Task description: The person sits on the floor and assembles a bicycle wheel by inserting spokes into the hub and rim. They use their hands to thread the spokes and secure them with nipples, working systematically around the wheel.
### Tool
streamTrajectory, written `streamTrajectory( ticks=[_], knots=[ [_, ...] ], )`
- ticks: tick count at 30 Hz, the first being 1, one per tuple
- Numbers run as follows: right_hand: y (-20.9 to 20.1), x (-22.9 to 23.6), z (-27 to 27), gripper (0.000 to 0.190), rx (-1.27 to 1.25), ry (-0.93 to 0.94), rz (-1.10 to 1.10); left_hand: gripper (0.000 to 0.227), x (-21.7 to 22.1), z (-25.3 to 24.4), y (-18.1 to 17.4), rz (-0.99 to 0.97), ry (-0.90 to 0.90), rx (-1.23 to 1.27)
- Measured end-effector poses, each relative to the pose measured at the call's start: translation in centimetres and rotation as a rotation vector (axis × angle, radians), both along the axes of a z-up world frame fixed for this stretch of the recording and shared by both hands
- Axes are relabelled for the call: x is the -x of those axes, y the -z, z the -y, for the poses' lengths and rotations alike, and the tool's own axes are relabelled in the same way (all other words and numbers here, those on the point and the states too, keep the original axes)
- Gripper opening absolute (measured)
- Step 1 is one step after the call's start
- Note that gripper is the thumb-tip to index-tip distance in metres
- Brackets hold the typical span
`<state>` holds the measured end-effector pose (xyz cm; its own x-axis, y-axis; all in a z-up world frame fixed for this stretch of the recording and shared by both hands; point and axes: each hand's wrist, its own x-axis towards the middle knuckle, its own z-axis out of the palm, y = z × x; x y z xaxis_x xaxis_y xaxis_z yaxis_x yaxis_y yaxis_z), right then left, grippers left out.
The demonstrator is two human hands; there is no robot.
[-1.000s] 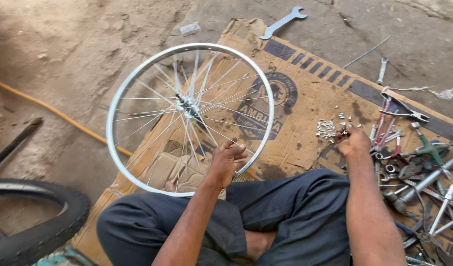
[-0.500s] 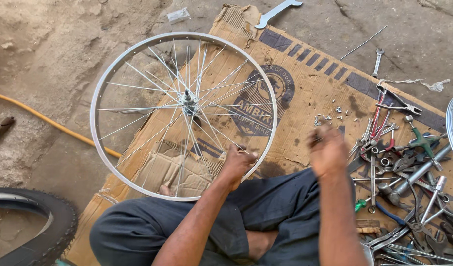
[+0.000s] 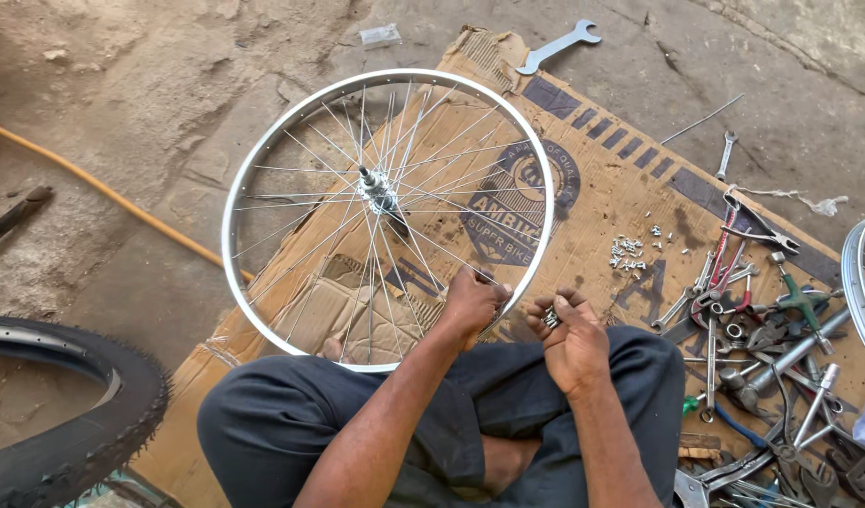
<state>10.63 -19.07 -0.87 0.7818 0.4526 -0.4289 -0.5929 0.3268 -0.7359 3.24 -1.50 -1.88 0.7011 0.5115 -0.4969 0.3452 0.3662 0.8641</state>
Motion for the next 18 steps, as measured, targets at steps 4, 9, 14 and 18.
streamTrajectory(
  ticks=[4, 9, 14, 18],
  knots=[
    [1.2, 1.2, -0.3, 0.014, 0.072, 0.01, -0.012, 0.023, 0.1, 0.4, 1.2, -0.019, -0.056, 0.062],
    [3.0, 1.3, -0.4, 0.018, 0.264, -0.028, 0.143, 0.024, -0.7, 0.4, 2.0, 0.019, -0.103, 0.134],
    [3.3, 1.9, -0.9, 0.018, 0.261, -0.043, 0.238, 0.028, -0.4, 0.5, 1.2, 0.101, -0.181, 0.247],
    [2.3, 2.0, -1.4, 0.017, 0.284, -0.029, 0.28, 0.029, -0.2, 0.5, 0.6, 0.075, -0.146, 0.163]
  ],
)
